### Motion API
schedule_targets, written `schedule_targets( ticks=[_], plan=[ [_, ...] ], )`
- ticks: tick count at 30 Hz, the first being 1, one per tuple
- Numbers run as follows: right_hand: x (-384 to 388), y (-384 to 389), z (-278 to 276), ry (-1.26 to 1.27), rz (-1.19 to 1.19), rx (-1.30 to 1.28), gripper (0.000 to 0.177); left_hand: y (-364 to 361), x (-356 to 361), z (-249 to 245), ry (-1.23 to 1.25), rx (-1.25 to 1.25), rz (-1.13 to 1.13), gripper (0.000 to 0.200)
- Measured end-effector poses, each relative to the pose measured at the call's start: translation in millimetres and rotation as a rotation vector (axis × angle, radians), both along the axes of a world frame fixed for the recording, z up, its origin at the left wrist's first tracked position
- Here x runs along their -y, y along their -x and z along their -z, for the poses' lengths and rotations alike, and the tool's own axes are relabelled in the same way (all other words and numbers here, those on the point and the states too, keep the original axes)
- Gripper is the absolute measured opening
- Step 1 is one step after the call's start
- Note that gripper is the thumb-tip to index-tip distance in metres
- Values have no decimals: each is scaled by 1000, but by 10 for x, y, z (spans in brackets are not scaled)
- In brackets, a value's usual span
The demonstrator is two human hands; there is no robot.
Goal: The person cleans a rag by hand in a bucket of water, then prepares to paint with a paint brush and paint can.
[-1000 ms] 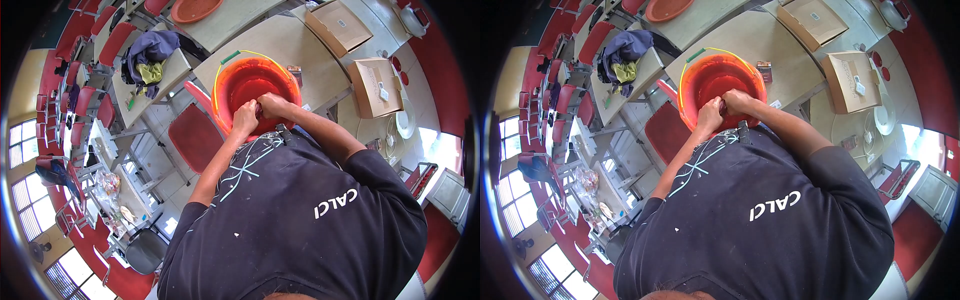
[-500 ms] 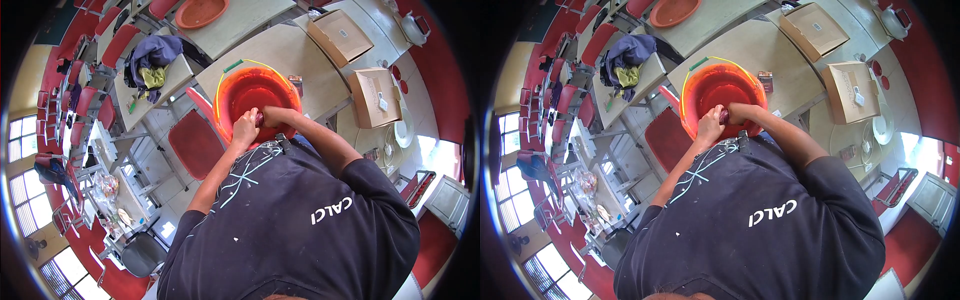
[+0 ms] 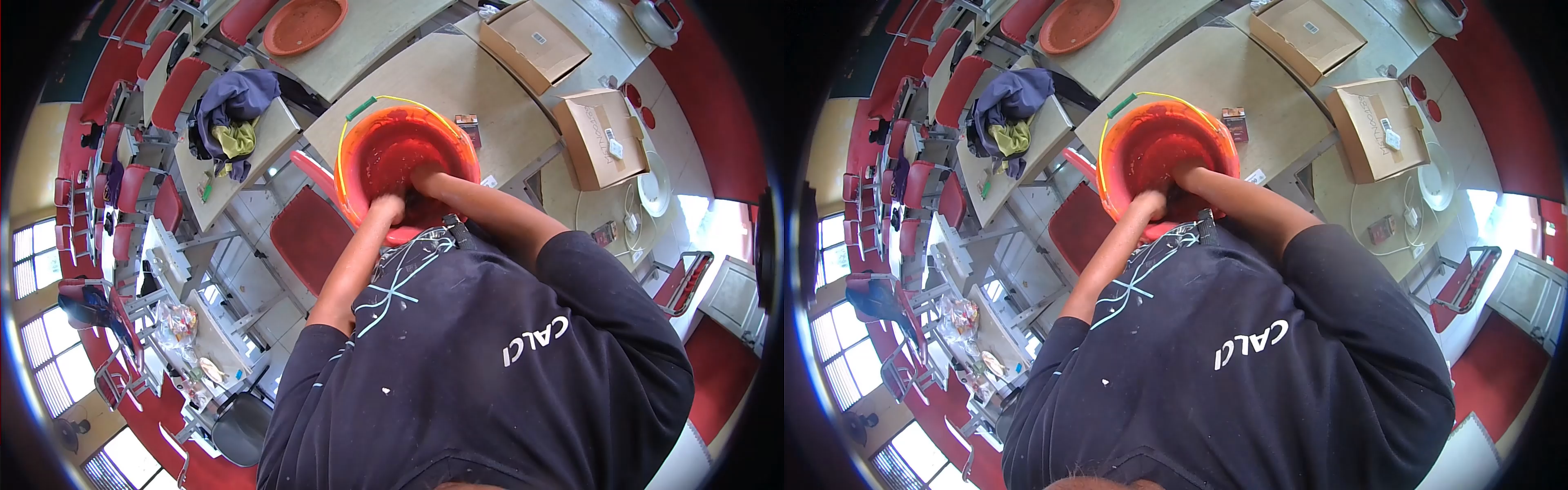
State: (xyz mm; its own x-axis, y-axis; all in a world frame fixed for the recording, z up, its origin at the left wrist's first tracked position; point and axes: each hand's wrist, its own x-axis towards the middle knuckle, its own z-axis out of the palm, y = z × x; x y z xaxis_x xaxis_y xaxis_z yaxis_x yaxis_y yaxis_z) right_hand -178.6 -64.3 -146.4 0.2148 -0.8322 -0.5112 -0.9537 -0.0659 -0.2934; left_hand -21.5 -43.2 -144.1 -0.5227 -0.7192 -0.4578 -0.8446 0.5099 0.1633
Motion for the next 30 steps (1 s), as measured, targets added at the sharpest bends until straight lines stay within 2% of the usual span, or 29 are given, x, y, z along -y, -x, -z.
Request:
schedule_targets(
  ticks=[2, 6, 7, 9, 12, 13, 15, 17, 18, 20, 23, 24, 27, 28, 30],
  plan=[
    [-7, 44, -77, -29, -82, -56, 31, -19, -73, -60, 132, 28, 69, 52],
    [54, 133, -218, -136, -187, -144, 29, 53, 111, -195, -82, 13, -107, 39],
    [42, 139, -240, -100, -167, -98, 29, 62, 131, -261, -144, 16, -171, 34],
    [6, 151, -268, -31, -130, -6, 30, 61, 146, -291, -40, -193, -283, 24],
    [20, 175, -195, 144, -282, 54, 27, 104, 159, -305, 71, -546, -355, 21],
    [36, 186, -165, 73, -224, 96, 27, 126, 166, -306, 100, -669, -361, 21],
    [98, 214, -317, -65, -104, 177, 29, 147, 186, -300, 153, -763, -402, 18],
    [117, 205, -228, 99, -42, 327, 23, 156, 205, -317, 162, -828, -521, 15],
    [122, 202, -179, 181, -9, 401, 21, 145, 208, -337, 231, -805, -512, 15],
    [167, 177, -172, 171, 220, 555, 12, 115, 205, -378, 367, -759, -494, 18],
    [194, 169, -259, 180, 446, 685, 14, 43, 222, -448, 121, -662, -633, 25],
    [183, 155, -265, 185, 500, 712, 17, 53, 206, -521, 96, -611, -634, 21],
    [134, 180, -272, 445, 272, 473, 15, 64, 187, -420, 312, -387, -440, 17],
    [130, 197, -266, 418, 147, 314, 19, 64, 141, -382, 425, -366, -396, 16],
    [95, 215, -237, 350, -95, -1, 29, 85, 183, -391, 249, -194, -377, 19]
  ],
)
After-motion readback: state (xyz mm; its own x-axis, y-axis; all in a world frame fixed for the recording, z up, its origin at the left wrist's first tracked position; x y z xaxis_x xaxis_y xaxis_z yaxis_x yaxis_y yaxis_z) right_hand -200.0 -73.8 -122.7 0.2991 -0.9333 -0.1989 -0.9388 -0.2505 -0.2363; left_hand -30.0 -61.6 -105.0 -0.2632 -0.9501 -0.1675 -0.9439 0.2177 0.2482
